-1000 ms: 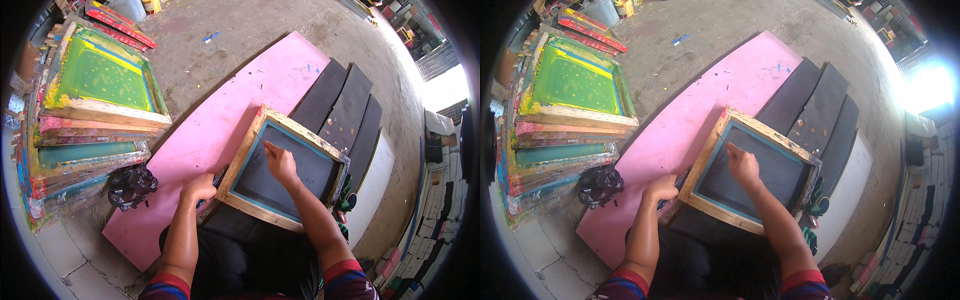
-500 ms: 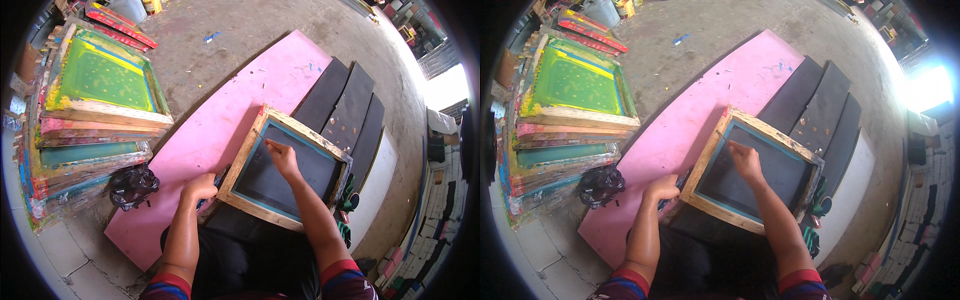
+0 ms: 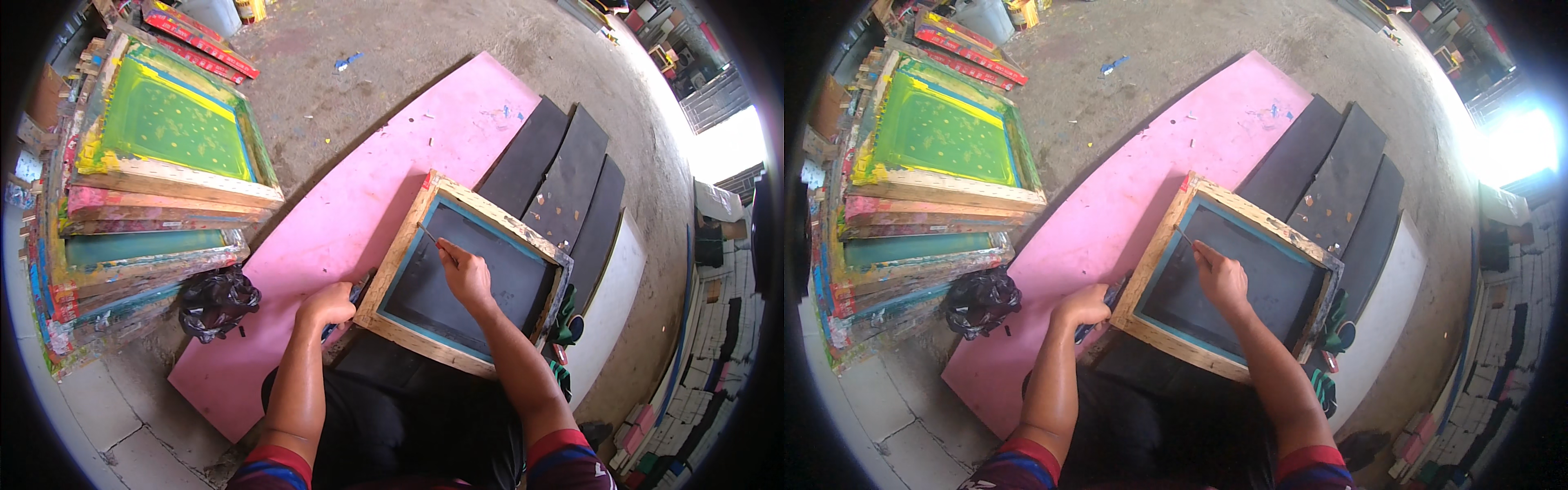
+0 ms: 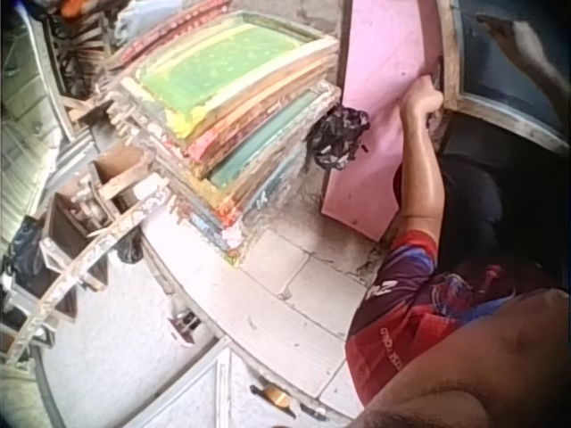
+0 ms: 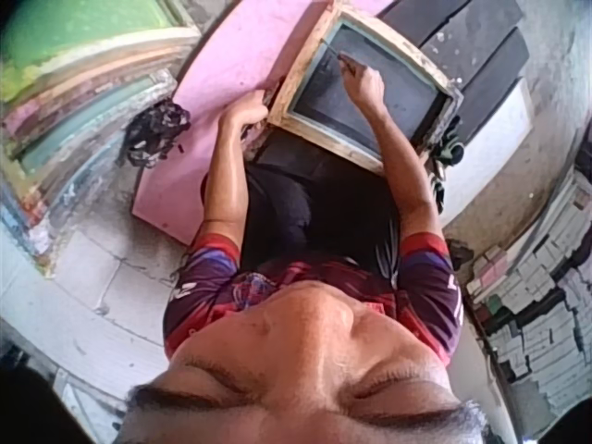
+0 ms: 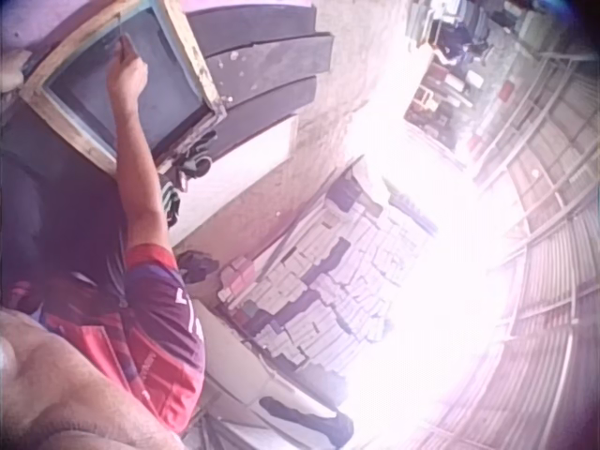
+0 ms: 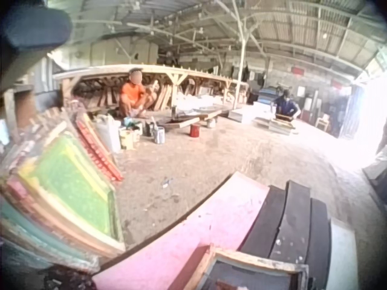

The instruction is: The person wipes the inside of a wooden frame with a green cloth, then flips it to wipe the back. They place the frame aside and pick up another frame, using a screwdriver to tighten screws along the edges.

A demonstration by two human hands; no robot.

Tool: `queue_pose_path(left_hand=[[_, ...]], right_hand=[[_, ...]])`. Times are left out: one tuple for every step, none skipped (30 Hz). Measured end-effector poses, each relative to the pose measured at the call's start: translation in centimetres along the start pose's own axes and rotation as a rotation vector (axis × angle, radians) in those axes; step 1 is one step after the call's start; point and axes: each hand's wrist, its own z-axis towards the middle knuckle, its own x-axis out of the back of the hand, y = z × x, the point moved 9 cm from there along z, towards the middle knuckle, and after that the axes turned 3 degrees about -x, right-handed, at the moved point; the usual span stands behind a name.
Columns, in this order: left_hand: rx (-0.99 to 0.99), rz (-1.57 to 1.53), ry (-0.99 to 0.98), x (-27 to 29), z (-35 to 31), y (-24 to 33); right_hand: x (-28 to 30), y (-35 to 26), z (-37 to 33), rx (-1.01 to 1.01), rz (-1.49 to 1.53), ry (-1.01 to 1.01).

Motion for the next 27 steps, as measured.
queue_pose_path(left_hand=[[-0.003, 0.003, 0.006, 0.0, 0.1, 0.0], [-0.007, 0.005, 0.011, 0.0, 0.2, -0.2], [-0.01, 0.006, 0.015, 0.0, 0.2, 0.0], [0.002, 0.011, 0.006, 0.0, 0.1, 0.1], [0.013, 0.015, -0.003, 0.1, 0.0, 0.2], [0.027, 0.021, -0.011, 0.2, -0.2, 0.3], [0.025, 0.017, -0.012, 0.1, -0.1, 0.2], [0.023, 0.012, -0.014, 0.0, -0.1, 0.1], [0.022, 0.006, -0.017, -0.1, 0.1, -0.1], [0.022, 0.011, -0.015, -0.1, 0.1, -0.2], [0.022, 0.017, -0.011, -0.1, 0.2, -0.3], [0.023, 0.021, -0.008, -0.1, 0.3, -0.3], [0.013, 0.034, 0.004, -0.2, 0.3, -0.4], [0.003, 0.047, 0.018, -0.2, 0.4, -0.6], [-0.009, 0.061, 0.029, -0.2, 0.3, -0.4], [0.011, 0.048, 0.01, -0.3, 0.3, -0.4], [0.033, 0.035, -0.008, -0.3, 0.2, -0.4], [0.042, 0.026, -0.029, -0.3, 0.2, 0.0], [0.034, 0.024, -0.016, -0.3, 0.3, 0.0], [0.026, 0.022, -0.004, -0.3, 0.6, -0.4], [0.024, 0.022, 0.011, -0.2, 0.6, -0.7], [0.021, 0.026, 0.014, -0.2, 0.8, -0.8], [0.019, 0.03, 0.017, -0.1, 1.0, -1.0], [0.015, 0.034, 0.015, -0.1, 0.9, -0.7], [0.017, 0.037, 0.001, -0.2, 0.7, -0.4], [0.018, 0.04, -0.014, -0.3, 0.6, -0.1], [0.024, 0.042, -0.024, -0.1, 0.4, 0.0]], right_hand=[[0.1, -0.1, 0.0, 0.005, -0.001, 0.009], [0.1, -0.2, -0.1, 0.002, 0.004, 0.009], [0.3, -0.2, -0.1, -0.003, 0.009, 0.009], [0.3, -0.1, -0.1, -0.008, 0.013, 0.009], [0.4, 0.0, -0.1, 0.003, 0.006, 0.012], [0.3, 0.0, -0.1, 0.015, 0.002, 0.015], [0.3, 0.0, -0.1, 0.026, -0.003, 0.018], [0.4, -0.1, -0.1, 0.032, -0.017, 0.016], [0.4, -0.3, -0.1, 0.036, -0.033, 0.012], [0.4, -0.5, -0.2, 0.041, -0.049, 0.008], [0.4, -0.7, -0.2, 0.043, -0.076, 0.0], [0.6, -1.0, -0.3, 0.045, -0.103, -0.009], [0.7, -1.5, -0.3, 0.048, -0.13, -0.017], [0.4, -1.9, -0.3, 0.035, -0.237, -0.053], [0.4, -2.7, -0.4, 0.019, -0.345, -0.087], [0.2, -2.9, -0.4, 0.003, -0.453, -0.121], [-0.2, -2.0, -0.1, 0.04, -0.291, -0.084], [-0.8, 0.1, 0.6, 0.072, -0.135, -0.034], [-0.5, 0.3, 0.9, 0.111, 0.026, 0.01], [-0.6, 0.9, 0.8, 0.115, 0.004, 0.011], [-0.8, 0.7, 0.7, 0.119, -0.014, 0.009], [-0.9, 0.6, 0.6, 0.123, -0.032, 0.007], [-1.7, 1.7, 1.1, 0.051, 0.103, -0.061], [-2.3, 2.9, 1.7, -0.025, 0.236, -0.13], [-3.0, 4.0, 2.0, -0.102, 0.368, -0.198], [-3.5, 5.1, 1.9, -0.161, 0.386, -0.232], [-3.5, 4.8, 1.7, -0.215, 0.406, -0.271]])
